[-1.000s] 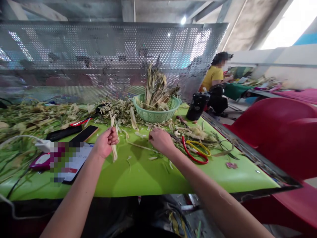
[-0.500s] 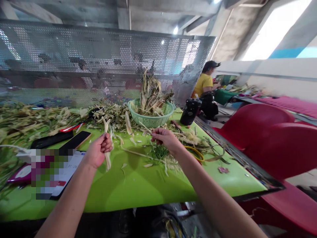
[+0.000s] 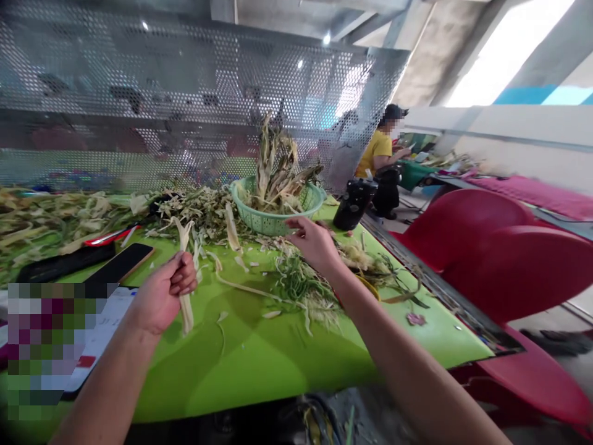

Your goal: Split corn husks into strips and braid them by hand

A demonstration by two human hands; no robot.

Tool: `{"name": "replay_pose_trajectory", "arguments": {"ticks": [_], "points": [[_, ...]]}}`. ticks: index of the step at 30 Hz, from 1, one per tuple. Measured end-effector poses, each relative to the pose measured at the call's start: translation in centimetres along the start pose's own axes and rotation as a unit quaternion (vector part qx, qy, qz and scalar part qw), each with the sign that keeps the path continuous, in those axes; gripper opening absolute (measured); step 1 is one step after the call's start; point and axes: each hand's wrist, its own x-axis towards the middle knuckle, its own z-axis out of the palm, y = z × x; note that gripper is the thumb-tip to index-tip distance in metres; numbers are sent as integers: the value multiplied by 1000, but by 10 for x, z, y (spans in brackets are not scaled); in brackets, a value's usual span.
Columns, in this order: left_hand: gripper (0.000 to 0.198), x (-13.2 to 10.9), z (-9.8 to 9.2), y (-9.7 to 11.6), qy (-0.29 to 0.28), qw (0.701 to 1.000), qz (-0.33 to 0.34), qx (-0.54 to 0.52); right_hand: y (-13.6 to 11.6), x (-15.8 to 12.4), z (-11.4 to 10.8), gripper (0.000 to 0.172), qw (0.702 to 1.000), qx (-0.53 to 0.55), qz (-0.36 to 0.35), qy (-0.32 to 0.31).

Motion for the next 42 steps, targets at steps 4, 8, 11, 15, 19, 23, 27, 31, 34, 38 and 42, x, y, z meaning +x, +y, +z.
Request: {"name": "replay_pose_trajectory", "arguments": {"ticks": [4, 8, 11, 15, 19, 23, 27, 31, 34, 38, 42], "points": [[19, -4, 2, 2, 4, 1000, 0, 14, -13, -17, -13, 14, 991, -63, -12, -122], [22, -5, 4, 4, 9, 1000, 1, 27, -23, -38, -25, 13, 967, -129, -33, -217], [24, -6, 6, 6, 18, 999, -4, 35, -25, -48, -34, 14, 951, -150, -61, -265], [25, -7, 7, 6, 31, 999, 4, 41, -29, -62, -33, 17, 923, -134, -116, -343], [25, -5, 6, 4, 30, 998, 3, 46, -32, -76, -24, 15, 903, -181, -157, -356], [26, -4, 7, 2, 32, 998, -5, 58, -29, -80, -21, 16, 891, -242, -165, -347], [25, -3, 12, -1, 21, 997, -11, 80, -26, -74, -26, 14, 914, -189, -127, -336], [23, -3, 22, 0, 18, 996, -34, 86, -29, -65, -32, 11, 943, -87, -35, -318], [22, -3, 33, 2, 1, 994, -46, 96, -33, -59, -34, 14, 949, 32, 69, -306], [19, -1, 51, 0, -75, 987, -72, 120, -45, -47, -29, 17, 940, 120, 118, -295], [20, 6, 67, -11, -115, 978, -69, 159, -62, -30, -17, 13, 956, 101, 58, -269]]}}
